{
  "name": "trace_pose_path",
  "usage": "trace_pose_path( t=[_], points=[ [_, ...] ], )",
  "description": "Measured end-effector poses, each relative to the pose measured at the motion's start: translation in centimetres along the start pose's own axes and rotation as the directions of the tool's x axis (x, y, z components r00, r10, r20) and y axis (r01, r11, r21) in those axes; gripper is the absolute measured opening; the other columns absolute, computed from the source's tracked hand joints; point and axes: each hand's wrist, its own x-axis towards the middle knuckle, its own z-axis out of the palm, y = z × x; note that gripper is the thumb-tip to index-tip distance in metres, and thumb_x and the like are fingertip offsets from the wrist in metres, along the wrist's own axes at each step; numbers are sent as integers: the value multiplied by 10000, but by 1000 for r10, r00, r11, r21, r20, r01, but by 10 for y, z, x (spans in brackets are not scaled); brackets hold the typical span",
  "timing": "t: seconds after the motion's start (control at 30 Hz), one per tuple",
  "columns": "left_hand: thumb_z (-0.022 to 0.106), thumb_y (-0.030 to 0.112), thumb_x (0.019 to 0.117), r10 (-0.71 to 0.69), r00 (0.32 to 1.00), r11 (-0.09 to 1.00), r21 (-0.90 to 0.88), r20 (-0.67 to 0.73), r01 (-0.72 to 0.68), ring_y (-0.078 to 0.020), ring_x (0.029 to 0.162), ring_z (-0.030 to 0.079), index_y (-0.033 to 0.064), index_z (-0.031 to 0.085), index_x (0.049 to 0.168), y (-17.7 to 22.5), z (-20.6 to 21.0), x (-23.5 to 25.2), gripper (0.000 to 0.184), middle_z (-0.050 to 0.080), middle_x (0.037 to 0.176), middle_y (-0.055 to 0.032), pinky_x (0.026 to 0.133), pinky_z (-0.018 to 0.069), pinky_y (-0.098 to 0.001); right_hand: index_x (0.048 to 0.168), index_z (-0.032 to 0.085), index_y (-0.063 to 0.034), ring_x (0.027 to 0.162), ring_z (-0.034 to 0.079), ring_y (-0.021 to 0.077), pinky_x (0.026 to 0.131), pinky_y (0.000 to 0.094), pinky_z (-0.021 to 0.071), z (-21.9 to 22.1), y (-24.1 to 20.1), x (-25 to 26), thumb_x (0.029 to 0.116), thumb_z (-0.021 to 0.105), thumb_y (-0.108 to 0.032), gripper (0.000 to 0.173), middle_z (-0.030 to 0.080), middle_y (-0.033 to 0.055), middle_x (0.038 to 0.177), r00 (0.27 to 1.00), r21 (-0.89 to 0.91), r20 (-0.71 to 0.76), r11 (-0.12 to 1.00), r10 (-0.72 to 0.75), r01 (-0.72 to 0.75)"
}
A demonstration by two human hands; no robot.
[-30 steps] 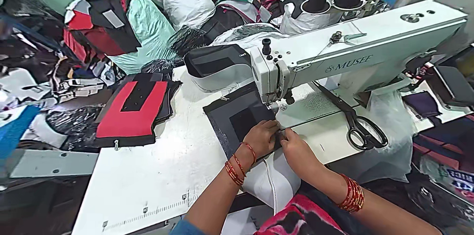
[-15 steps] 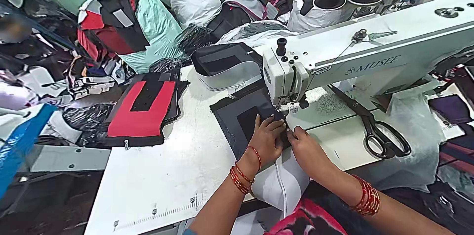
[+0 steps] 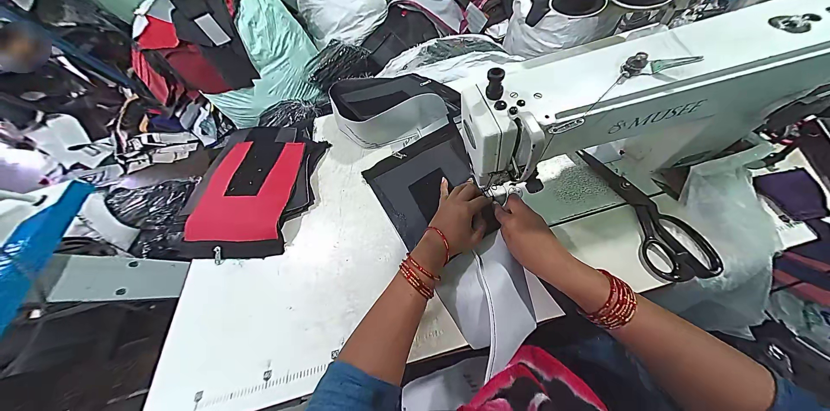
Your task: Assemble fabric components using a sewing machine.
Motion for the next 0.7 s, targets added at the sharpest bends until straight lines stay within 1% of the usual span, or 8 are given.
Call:
trace_pose_path(
  t=[0.1, 0.33, 0.4, 0.47, 0.5, 0.57, 0.63, 0.7],
  points=[
    [611, 35, 891, 0, 1000, 1000, 17, -13, 0, -408, 1388, 501, 33, 737, 1209, 3, 2, -3, 342, 664, 1301, -192, 1168, 140, -764, 1339, 630, 62, 1153, 623, 375, 1005, 449, 502, 1, 7, -3, 1003, 466, 24, 376, 612, 277, 1247, 999, 83, -32, 997, -8, 11],
    [500, 138, 1021, -293, 953, 954, -36, 81, 296, -339, 1497, 385, 52, 668, 1347, 52, 1, -29, 377, 567, 1478, -174, 1251, 170, -600, 1333, 675, -20, 902, 656, 282, 841, 402, 541, 1, 38, -33, 1009, 535, -82, 358, 672, 194, 1052, 986, 227, -169, 974, 14, 25],
    [507, 160, 1019, -290, 955, 951, -96, 55, 294, -360, 1472, 422, 39, 701, 1297, 68, 2, -50, 361, 586, 1455, -188, 1238, 253, -550, 1292, 695, 1, 908, 672, 287, 843, 408, 560, 3, 47, -51, 1004, 573, -103, 330, 681, 203, 1059, 973, 256, -229, 964, -8, 69],
    [562, 174, 1001, -254, 959, 950, -216, -124, 224, -357, 1330, 573, 17, 758, 1167, 83, 6, -78, 300, 666, 1320, -213, 1126, 447, -484, 1122, 761, 9, 822, 680, 249, 768, 387, 569, 2, 55, -73, 1008, 586, -165, 272, 704, 170, 946, 959, 321, -279, 937, -43, 136],
    [585, 186, 988, -255, 935, 943, -276, -247, 184, -299, 1212, 647, 21, 779, 1099, 88, 10, -93, 277, 703, 1216, -192, 1039, 521, -427, 1022, 772, -17, 750, 662, 159, 708, 319, 553, -2, 56, -87, 1015, 571, -211, 280, 708, 98, 857, 974, 409, -222, 902, -45, 135],
    [590, 216, 983, -328, 840, 920, -347, -432, 181, -150, 978, 697, 15, 775, 954, 96, 19, -124, 275, 731, 999, -116, 882, 575, -312, 935, 732, -69, 606, 603, -7, 569, 182, 499, -13, 56, -113, 1057, 527, -280, 318, 690, -42, 751, 986, 603, 146, 797, -80, -25],
    [565, 284, 999, -440, 757, 895, -300, -483, 329, -67, 803, 679, 42, 753, 887, 98, 28, -154, 326, 716, 856, -37, 764, 576, -245, 1017, 734, -53, 578, 591, -2, 523, 193, 471, -8, 58, -129, 1081, 507, -308, 346, 723, -29, 799, 885, 637, 442, 746, -148, -193],
    [581, 384, 971, -510, 718, 844, -114, -473, 524, -248, 873, 693, 62, 772, 946, 99, 37, -175, 375, 736, 890, -81, 804, 558, -448, 1149, 718, -48, 706, 591, 20, 660, 233, 494, 16, 62, -138, 1069, 522, -332, 353, 695, -6, 891, 843, 656, 502, 720, -190, -228]
  ],
)
